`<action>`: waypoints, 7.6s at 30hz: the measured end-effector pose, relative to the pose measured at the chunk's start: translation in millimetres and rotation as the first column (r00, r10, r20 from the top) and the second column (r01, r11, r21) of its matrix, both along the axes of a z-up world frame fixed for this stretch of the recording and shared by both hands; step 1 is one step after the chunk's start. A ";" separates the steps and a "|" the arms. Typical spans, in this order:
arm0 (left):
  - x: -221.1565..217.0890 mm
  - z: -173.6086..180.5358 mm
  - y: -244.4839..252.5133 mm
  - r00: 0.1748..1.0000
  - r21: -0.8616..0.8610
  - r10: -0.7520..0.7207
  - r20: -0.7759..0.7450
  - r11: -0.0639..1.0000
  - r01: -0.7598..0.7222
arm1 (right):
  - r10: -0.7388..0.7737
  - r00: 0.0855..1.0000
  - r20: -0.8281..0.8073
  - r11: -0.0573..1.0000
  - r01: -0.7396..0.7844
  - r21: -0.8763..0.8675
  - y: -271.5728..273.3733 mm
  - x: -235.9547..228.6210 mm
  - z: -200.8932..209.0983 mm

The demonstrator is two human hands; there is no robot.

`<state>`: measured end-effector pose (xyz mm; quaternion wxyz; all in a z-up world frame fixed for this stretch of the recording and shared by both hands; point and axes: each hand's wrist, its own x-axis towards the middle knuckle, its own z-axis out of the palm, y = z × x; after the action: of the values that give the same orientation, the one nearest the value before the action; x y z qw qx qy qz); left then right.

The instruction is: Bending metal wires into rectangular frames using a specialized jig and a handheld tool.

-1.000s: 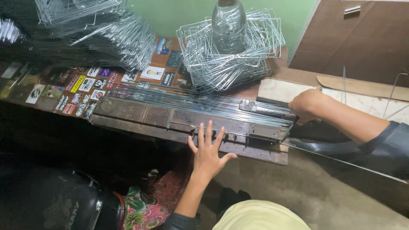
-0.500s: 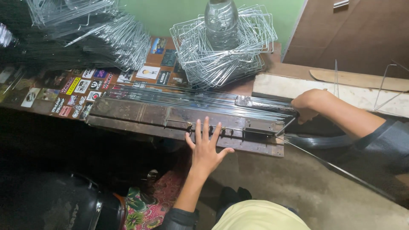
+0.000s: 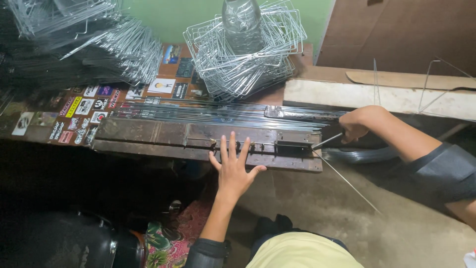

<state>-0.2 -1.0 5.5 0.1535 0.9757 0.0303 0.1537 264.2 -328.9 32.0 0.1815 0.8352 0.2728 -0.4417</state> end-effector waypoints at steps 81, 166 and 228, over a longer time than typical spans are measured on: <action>4.3 27.7 -1.6 0.928 -0.130 -0.056 0.369 0.985 0.111 | -0.726 0.624 -0.289 0.019 0.438 0.899 7.4 -336.2 -39.6; 10.0 10.5 15.7 0.942 0.037 -0.331 0.047 0.943 0.329 | -0.397 0.798 0.454 0.832 0.104 0.544 -29.2 -124.7 42.1; 15.5 26.6 25.0 0.899 -0.058 -0.392 -0.196 0.920 0.388 | 0.453 0.795 0.403 0.887 -0.445 -0.120 60.6 18.6 25.6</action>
<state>15.3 23.9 32.2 0.1860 0.9711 -0.1485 0.0187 282.8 -268.3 57.6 0.3432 0.8198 0.4133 -0.1982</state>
